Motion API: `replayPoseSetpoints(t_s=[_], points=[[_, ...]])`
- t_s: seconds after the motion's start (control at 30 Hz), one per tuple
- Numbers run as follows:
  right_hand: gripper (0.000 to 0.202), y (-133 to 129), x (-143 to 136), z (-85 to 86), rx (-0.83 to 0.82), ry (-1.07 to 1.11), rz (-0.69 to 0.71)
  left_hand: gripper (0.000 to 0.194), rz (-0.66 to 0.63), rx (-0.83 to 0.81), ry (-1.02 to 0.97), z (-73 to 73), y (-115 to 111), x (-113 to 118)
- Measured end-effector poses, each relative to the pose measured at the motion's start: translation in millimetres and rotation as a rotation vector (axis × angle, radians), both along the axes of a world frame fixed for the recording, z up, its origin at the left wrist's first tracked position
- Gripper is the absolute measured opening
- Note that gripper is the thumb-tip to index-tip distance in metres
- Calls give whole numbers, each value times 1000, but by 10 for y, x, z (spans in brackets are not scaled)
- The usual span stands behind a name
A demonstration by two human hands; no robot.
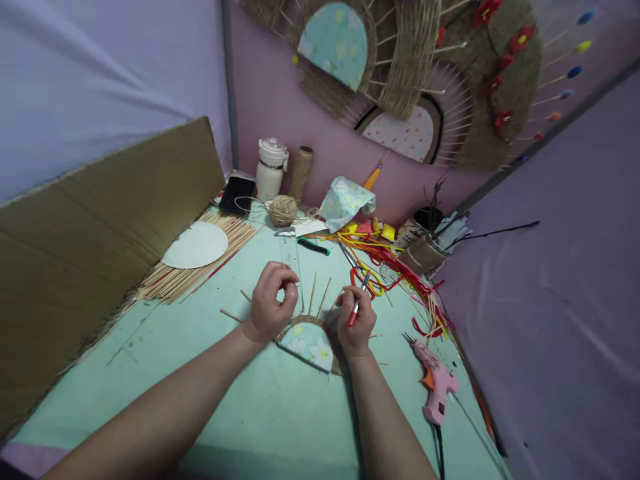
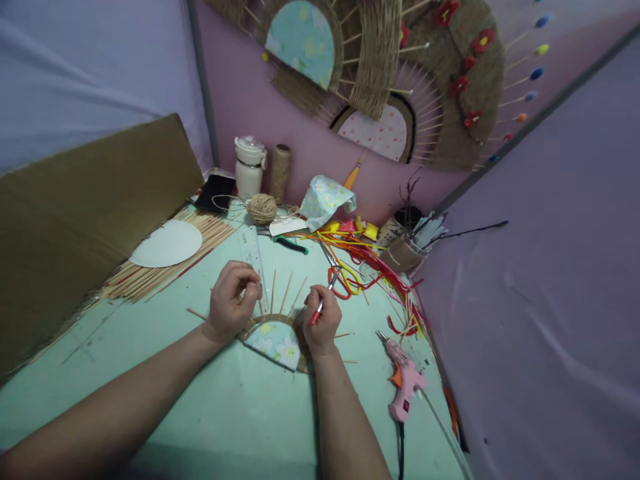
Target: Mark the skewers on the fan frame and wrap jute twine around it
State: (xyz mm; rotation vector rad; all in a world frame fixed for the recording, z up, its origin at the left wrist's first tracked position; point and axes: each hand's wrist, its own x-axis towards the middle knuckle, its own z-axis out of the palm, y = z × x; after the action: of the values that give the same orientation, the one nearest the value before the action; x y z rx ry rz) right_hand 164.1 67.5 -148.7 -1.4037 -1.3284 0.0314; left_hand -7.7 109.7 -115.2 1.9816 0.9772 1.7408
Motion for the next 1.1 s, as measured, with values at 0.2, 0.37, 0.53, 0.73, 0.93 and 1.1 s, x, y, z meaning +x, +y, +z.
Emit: replayPoseSetpoints(t_s=[0.2,0.37,0.53,0.73,0.93,1.1], points=[[11,-118,68,317,-176,-42,75,14,44,-8,49,-13,-10,1],[47,-442,158,535,-664,-276,331,17,69,-35,55,-5,-6,3],[93,-674,116,409,-718,-436,499,15,63,-113,16,-6,-7,15],[70,-518,-52,415,-651,-489,682,12,39,-227,75,77,24,2],[58,-365,-2,604,-648,-448,740,12,-30,-451,251,79,100,-35],[13,-349,192,586,-587,-142,455,12,-60,-463,333,-13,102,-4]])
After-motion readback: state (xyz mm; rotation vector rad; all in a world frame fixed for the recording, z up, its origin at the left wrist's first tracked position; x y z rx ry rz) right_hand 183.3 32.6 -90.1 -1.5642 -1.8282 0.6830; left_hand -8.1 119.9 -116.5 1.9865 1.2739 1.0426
